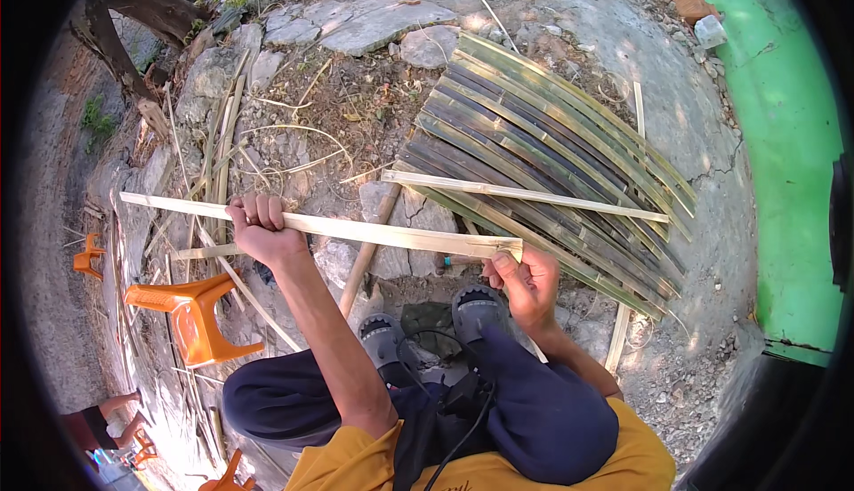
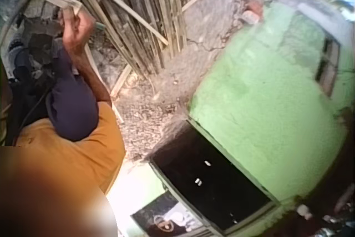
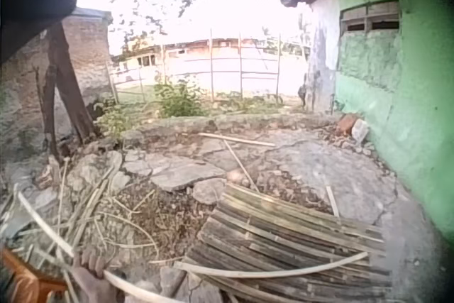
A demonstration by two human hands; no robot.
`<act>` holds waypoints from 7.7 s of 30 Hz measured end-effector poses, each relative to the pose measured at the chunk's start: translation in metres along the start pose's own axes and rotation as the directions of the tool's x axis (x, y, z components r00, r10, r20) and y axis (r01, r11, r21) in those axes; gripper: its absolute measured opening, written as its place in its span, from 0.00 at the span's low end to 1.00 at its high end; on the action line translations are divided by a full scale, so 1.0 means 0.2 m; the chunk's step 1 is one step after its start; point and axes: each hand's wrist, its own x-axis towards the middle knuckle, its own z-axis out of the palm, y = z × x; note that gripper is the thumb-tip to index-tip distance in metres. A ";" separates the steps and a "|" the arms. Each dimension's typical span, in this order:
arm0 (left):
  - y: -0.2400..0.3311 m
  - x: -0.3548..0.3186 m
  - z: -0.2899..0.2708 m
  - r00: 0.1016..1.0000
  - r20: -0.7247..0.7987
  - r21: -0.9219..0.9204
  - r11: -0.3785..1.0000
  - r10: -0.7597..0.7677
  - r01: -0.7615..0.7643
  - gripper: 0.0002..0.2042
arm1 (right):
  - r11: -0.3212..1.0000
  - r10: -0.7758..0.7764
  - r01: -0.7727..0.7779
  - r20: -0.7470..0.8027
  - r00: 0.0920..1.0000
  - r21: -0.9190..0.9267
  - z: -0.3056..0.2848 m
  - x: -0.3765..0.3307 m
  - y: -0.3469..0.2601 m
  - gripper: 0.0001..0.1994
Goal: The person splits bamboo strips with a knife and hammers small pins into bamboo slats positioned on a log.
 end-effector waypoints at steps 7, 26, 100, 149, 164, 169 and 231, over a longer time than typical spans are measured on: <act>0.01 0.00 -0.01 0.999 0.049 -0.077 0.997 -0.004 0.008 0.15 | 0.949 -0.152 0.171 0.092 0.984 -0.265 -0.07 0.05 -0.02 0.10; 0.06 0.06 -0.09 0.977 0.070 -0.319 0.924 -0.201 0.213 0.16 | 0.956 -0.189 0.287 0.602 0.776 -0.069 -0.16 0.18 -0.25 0.21; 0.28 -0.11 0.34 0.859 0.448 0.190 0.965 -0.249 0.181 0.27 | 0.827 -0.072 0.231 0.312 0.948 -0.513 -0.03 0.07 0.20 0.08; -0.20 -0.41 -0.10 0.801 0.465 0.611 0.791 -0.377 0.018 0.33 | 0.658 0.412 -0.094 0.253 0.875 -0.747 0.01 0.40 1.10 0.13; -0.21 -0.43 -0.17 0.863 0.415 0.659 0.749 -0.287 -0.067 0.34 | 0.661 0.070 0.104 0.199 0.977 -0.743 -0.22 0.11 0.97 0.13; -0.21 -0.48 -0.18 0.848 0.454 0.652 0.751 -0.272 -0.109 0.34 | 0.404 0.114 0.273 0.344 0.932 -0.873 -0.30 0.02 0.94 0.18; -0.25 -0.70 -0.16 0.963 0.224 0.717 0.644 0.151 -0.268 0.27 | 0.475 0.823 -0.852 0.231 0.518 0.218 -0.12 -0.12 0.80 0.22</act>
